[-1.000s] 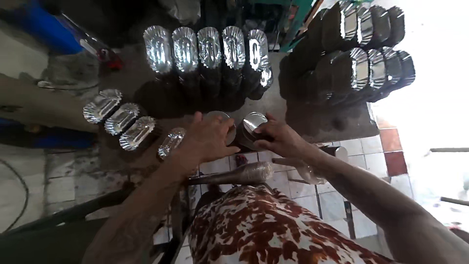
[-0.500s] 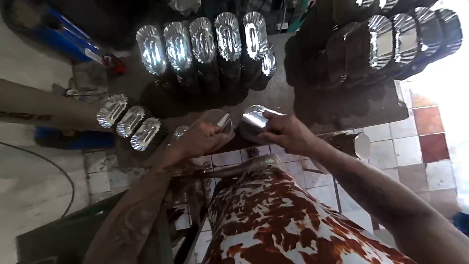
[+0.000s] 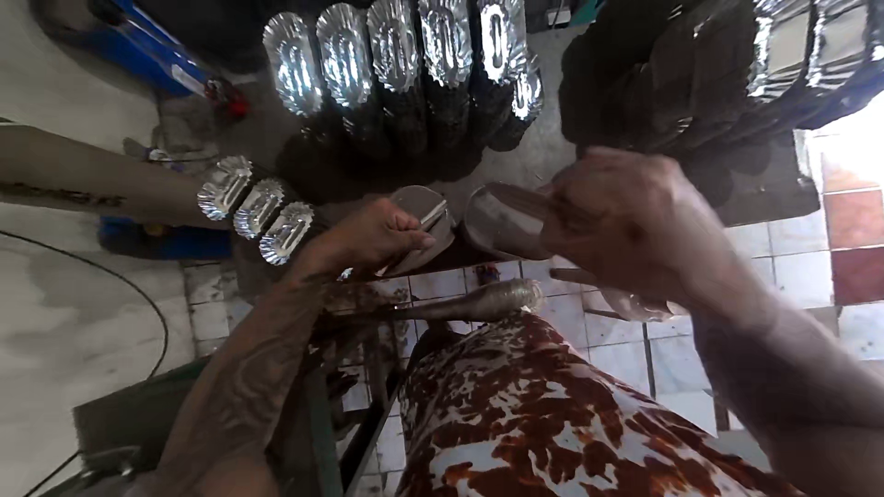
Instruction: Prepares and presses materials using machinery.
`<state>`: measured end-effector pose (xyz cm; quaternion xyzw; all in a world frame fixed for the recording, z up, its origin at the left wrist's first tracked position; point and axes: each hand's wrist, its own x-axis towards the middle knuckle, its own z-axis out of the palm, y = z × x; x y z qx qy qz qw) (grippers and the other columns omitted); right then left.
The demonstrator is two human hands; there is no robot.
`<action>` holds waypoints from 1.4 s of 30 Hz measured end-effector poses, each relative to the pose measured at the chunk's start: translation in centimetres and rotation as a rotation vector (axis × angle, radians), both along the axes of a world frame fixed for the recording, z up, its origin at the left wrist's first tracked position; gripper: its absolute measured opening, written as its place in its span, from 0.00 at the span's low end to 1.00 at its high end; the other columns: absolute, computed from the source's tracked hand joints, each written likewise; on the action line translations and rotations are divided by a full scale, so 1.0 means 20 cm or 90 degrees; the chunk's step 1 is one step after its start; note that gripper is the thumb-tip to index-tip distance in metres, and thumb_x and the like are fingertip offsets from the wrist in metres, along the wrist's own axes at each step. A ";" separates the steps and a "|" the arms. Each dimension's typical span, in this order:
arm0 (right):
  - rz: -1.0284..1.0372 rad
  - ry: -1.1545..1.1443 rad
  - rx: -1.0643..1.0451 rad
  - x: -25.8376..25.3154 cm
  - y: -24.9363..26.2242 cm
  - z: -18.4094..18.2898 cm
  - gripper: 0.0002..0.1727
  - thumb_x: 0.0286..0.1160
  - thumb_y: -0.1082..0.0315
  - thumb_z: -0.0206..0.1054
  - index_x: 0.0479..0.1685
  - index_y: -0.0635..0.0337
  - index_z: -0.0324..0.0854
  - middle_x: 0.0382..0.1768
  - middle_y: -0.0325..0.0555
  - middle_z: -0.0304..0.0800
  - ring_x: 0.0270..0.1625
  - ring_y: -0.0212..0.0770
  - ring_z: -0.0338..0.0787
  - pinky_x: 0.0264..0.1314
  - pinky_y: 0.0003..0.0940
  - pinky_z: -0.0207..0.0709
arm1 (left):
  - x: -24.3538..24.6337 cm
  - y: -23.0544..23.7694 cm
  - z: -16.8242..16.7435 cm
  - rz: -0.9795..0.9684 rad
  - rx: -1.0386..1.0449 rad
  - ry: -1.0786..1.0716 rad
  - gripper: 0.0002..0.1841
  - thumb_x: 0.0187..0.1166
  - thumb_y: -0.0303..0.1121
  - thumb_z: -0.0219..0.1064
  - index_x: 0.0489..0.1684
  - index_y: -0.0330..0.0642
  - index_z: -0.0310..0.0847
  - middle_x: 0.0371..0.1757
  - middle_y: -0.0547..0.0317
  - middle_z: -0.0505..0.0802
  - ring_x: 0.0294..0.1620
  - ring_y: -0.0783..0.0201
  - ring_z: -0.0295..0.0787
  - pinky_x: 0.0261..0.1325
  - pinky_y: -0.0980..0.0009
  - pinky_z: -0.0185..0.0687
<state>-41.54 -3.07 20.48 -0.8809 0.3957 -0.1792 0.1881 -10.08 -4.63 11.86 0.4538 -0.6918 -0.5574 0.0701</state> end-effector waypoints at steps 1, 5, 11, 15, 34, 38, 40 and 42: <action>0.022 0.059 0.030 0.02 -0.03 0.05 0.09 0.72 0.66 0.66 0.28 0.59 0.84 0.29 0.46 0.83 0.37 0.47 0.84 0.36 0.44 0.75 | 0.00 0.00 0.01 0.000 0.003 -0.022 0.20 0.83 0.38 0.69 0.15 0.43 0.82 0.09 0.66 0.77 0.08 0.75 0.67 0.13 0.75 0.61; 0.079 0.111 0.142 0.06 -0.03 -0.11 0.18 0.76 0.71 0.63 0.65 0.62 0.83 0.62 0.55 0.87 0.71 0.56 0.82 0.79 0.54 0.71 | -0.05 0.04 0.02 0.022 -0.017 -0.037 0.13 0.81 0.33 0.70 0.23 0.39 0.84 0.13 0.61 0.81 0.11 0.71 0.71 0.15 0.72 0.66; -0.229 -0.697 0.605 0.16 0.89 -0.51 0.26 0.80 0.74 0.57 0.80 0.56 0.70 0.58 0.43 0.91 0.52 0.36 0.93 0.56 0.40 0.90 | -0.20 0.22 0.23 0.009 -0.209 -0.139 0.20 0.85 0.28 0.54 0.75 0.40 0.73 0.54 0.43 0.90 0.52 0.50 0.89 0.55 0.45 0.84; -0.369 -0.879 0.637 0.33 1.03 -0.54 0.15 0.78 0.75 0.56 0.57 0.53 0.83 0.41 0.38 0.94 0.40 0.32 0.93 0.45 0.35 0.90 | -0.13 0.68 0.30 0.260 -0.300 0.293 0.25 0.71 0.20 0.52 0.70 0.30 0.74 0.55 0.64 0.91 0.50 0.79 0.88 0.54 0.76 0.88; 0.041 -0.578 1.052 0.31 0.72 -0.72 0.13 0.77 0.75 0.63 0.54 0.55 0.87 0.42 0.41 0.96 0.45 0.34 0.94 0.55 0.38 0.89 | -0.42 1.28 -0.44 0.803 0.222 0.843 0.11 0.65 0.30 0.60 0.22 0.58 0.89 0.28 0.71 0.94 0.29 0.78 0.90 0.34 0.76 0.88; 0.060 -0.226 0.651 -0.05 0.68 -1.02 0.13 0.80 0.73 0.61 0.56 0.70 0.85 0.51 0.50 0.93 0.54 0.38 0.92 0.63 0.38 0.87 | -0.44 1.02 -0.81 0.534 0.217 0.363 0.08 0.83 0.26 0.58 0.49 0.37 0.83 0.37 0.61 0.89 0.39 0.73 0.85 0.50 0.72 0.84; 0.158 0.120 0.499 -0.25 0.70 -1.08 0.17 0.80 0.71 0.61 0.60 0.72 0.85 0.58 0.63 0.90 0.64 0.55 0.89 0.72 0.51 0.80 | -0.50 0.82 -1.04 0.321 0.190 0.005 0.20 0.89 0.43 0.61 0.66 0.36 0.81 0.55 0.43 0.91 0.57 0.52 0.88 0.66 0.50 0.81; 0.209 0.343 0.479 -0.37 0.78 -1.12 0.17 0.83 0.64 0.63 0.62 0.66 0.86 0.61 0.62 0.90 0.67 0.61 0.88 0.73 0.57 0.79 | -0.57 0.68 -1.26 0.242 0.172 -0.184 0.31 0.87 0.56 0.54 0.72 0.39 0.78 0.63 0.38 0.89 0.67 0.40 0.86 0.70 0.34 0.72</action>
